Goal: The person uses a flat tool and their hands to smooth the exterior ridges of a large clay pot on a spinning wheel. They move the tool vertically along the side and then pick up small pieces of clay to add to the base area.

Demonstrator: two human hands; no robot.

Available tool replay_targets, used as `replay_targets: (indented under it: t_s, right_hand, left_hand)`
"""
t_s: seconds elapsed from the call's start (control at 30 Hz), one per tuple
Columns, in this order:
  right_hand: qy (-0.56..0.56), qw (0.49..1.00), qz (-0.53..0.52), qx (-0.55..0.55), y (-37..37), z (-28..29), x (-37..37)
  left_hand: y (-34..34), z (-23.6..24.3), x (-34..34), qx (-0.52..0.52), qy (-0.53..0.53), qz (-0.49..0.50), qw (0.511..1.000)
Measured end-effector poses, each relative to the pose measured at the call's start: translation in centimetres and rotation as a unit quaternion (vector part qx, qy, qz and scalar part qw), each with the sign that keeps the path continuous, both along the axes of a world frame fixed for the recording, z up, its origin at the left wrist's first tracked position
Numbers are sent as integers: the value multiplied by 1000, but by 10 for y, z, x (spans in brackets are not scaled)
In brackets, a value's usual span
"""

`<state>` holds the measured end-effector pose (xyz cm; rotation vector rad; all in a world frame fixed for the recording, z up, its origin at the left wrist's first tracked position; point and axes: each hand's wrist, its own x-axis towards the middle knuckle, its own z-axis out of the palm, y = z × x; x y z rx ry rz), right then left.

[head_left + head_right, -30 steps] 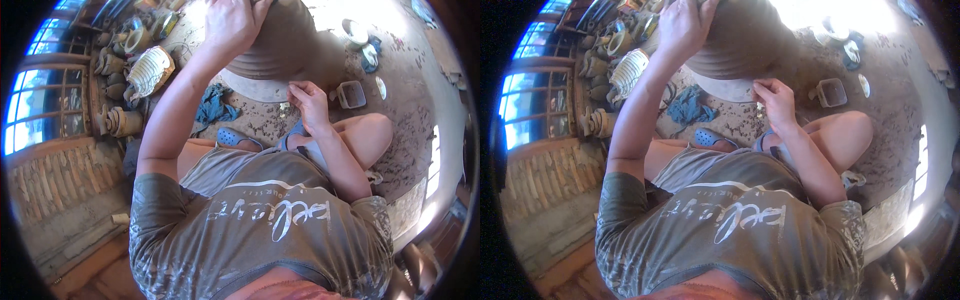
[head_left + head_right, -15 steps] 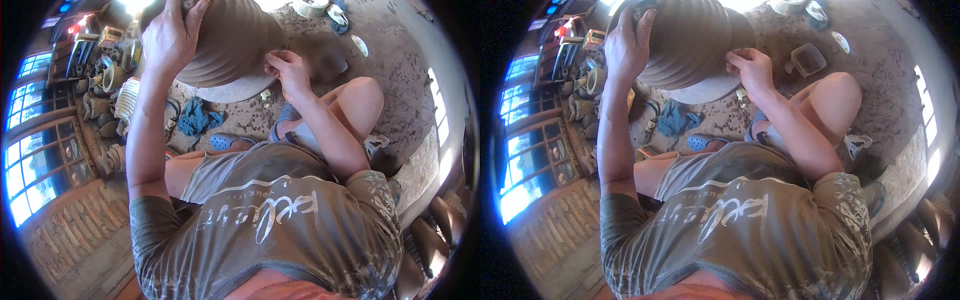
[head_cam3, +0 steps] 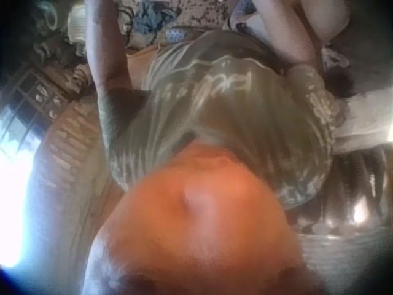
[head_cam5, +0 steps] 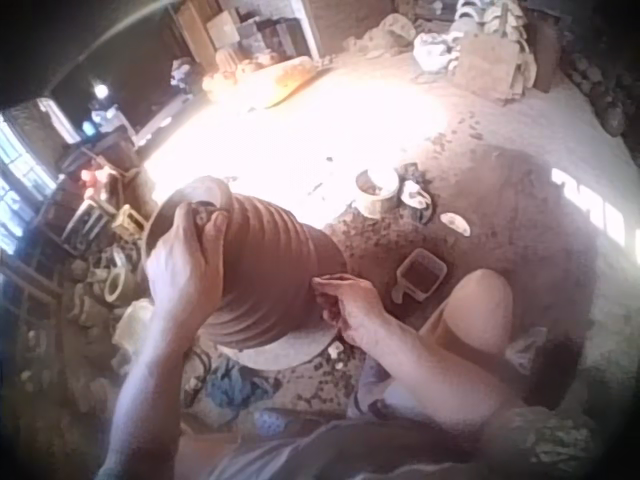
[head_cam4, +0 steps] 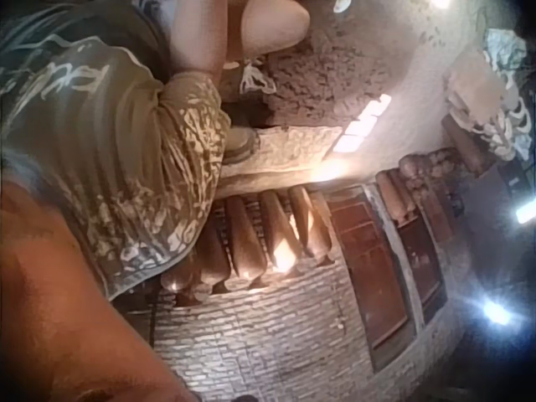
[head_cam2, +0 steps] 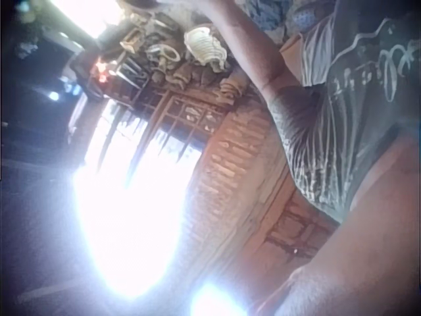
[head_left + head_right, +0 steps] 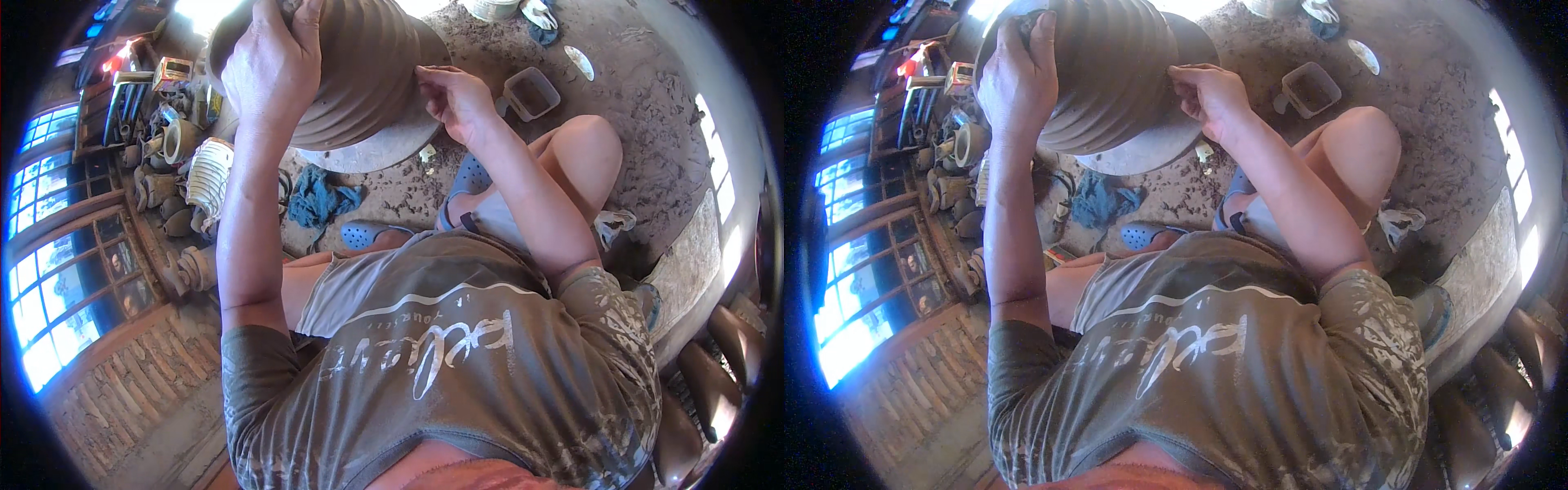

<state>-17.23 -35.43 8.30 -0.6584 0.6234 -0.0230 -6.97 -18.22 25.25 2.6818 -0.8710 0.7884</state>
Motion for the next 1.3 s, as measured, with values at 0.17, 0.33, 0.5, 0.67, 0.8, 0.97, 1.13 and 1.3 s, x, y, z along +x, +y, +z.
replay_targets:
  t_s: [0.17,0.33,0.5,0.67,0.8,0.97,1.13,1.3]
  right_hand:
    - [-27,999,-2,43,9,-12,-4]
    - [-35,997,44,-44,46,-11,-31]
    - [-20,994,64,-84,62,-4,-56]
    - [-84,990,101,-49,56,-23,-56]
    - [-101,981,138,-96,69,-25,-59]
    - [-91,957,170,-216,93,-11,-45]
    - [-82,968,124,-200,108,-16,-37]
    - [-102,974,112,-171,102,-16,-37]
  left_hand:
    - [-8,-2,-7,-15,-66,-2,998]
    - [-7,2,-9,-23,-26,-20,999]
    - [6,10,-12,-40,22,-44,998]
    - [17,14,-6,-19,46,-47,998]
    - [16,23,-16,-53,65,-79,993]
    - [1,15,-22,-62,53,-34,996]
    - [8,8,-14,-70,24,-54,996]
    - [19,0,-5,-115,8,-154,981]
